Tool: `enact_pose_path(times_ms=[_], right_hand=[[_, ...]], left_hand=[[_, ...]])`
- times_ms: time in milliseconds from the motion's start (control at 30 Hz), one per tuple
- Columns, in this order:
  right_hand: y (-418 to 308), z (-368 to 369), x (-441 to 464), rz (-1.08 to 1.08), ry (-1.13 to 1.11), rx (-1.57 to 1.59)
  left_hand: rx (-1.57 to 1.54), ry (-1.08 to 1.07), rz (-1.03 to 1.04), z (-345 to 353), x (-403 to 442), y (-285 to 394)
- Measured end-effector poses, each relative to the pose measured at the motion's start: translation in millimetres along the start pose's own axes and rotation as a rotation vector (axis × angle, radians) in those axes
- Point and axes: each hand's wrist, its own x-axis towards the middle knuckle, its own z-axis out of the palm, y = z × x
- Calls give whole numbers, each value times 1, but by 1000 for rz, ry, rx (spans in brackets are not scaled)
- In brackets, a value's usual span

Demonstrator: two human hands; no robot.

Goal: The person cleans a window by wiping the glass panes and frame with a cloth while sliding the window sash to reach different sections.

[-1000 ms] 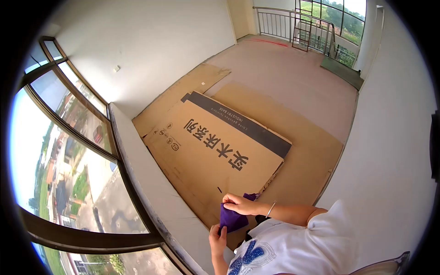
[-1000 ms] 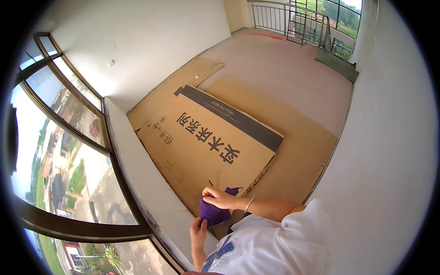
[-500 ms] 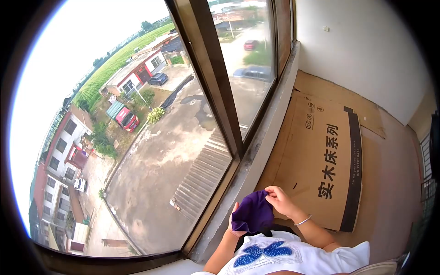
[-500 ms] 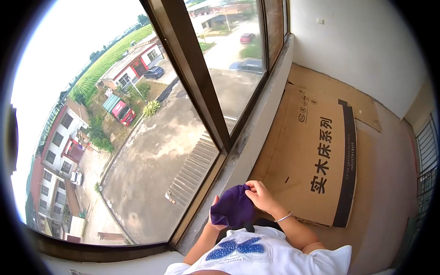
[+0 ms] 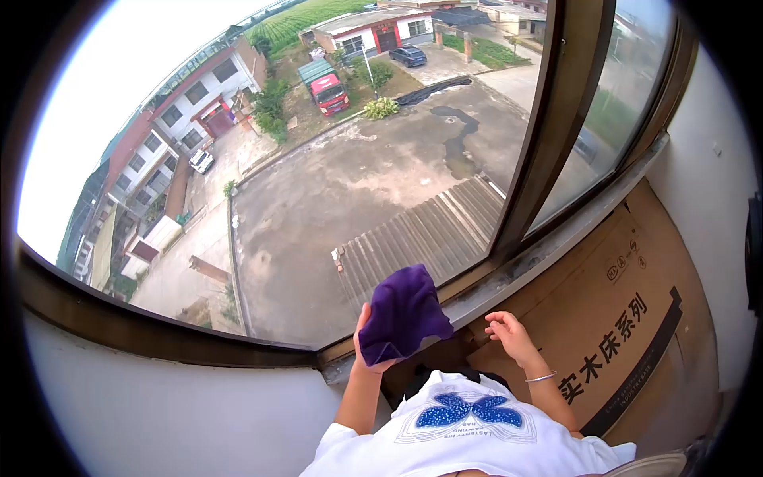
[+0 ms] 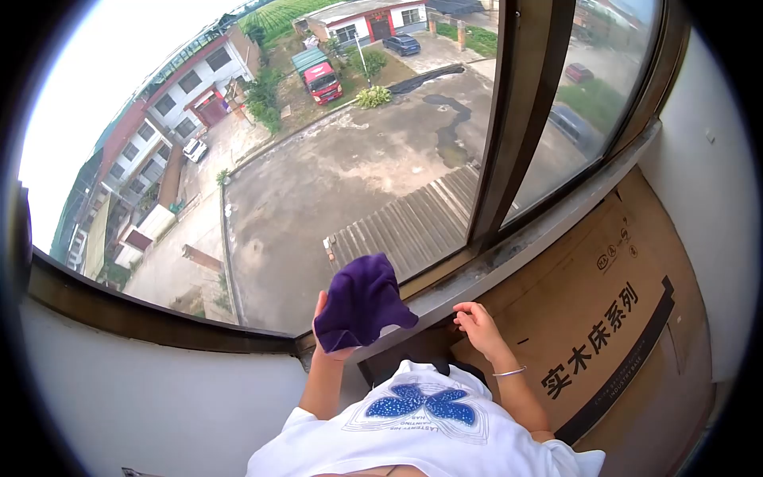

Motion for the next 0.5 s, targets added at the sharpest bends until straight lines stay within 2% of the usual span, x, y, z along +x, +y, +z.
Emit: enact_pose_path(times_ms=[67, 200, 233, 267, 300, 367, 433, 500], right_hand=[[-3, -16, 12, -15, -27, -19], [-13, -36, 25, -33, -79, -45], [-15, -40, 28, -34, -72, -49], [-12, -44, 30, -30, -73, -39], [-9, -47, 31, -27, -90, -41], [-4, -52, 32, 34, -93, -9], [3, -59, 35, 58, -112, -10], [14, -62, 41, 120, -107, 31]], left_hand=[[282, -51, 320, 51, -19, 33], [899, -522, 1235, 181, -46, 112], [1095, -137, 1578, 212, -49, 125], [1314, -56, 1816, 236, -39, 145], [1557, 165, 1977, 249, -31, 170], [1934, 833, 2306, 276, -14, 220], [2323, 1100, 2638, 291, 4, 256], [2258, 1064, 2371, 297, 3, 253]])
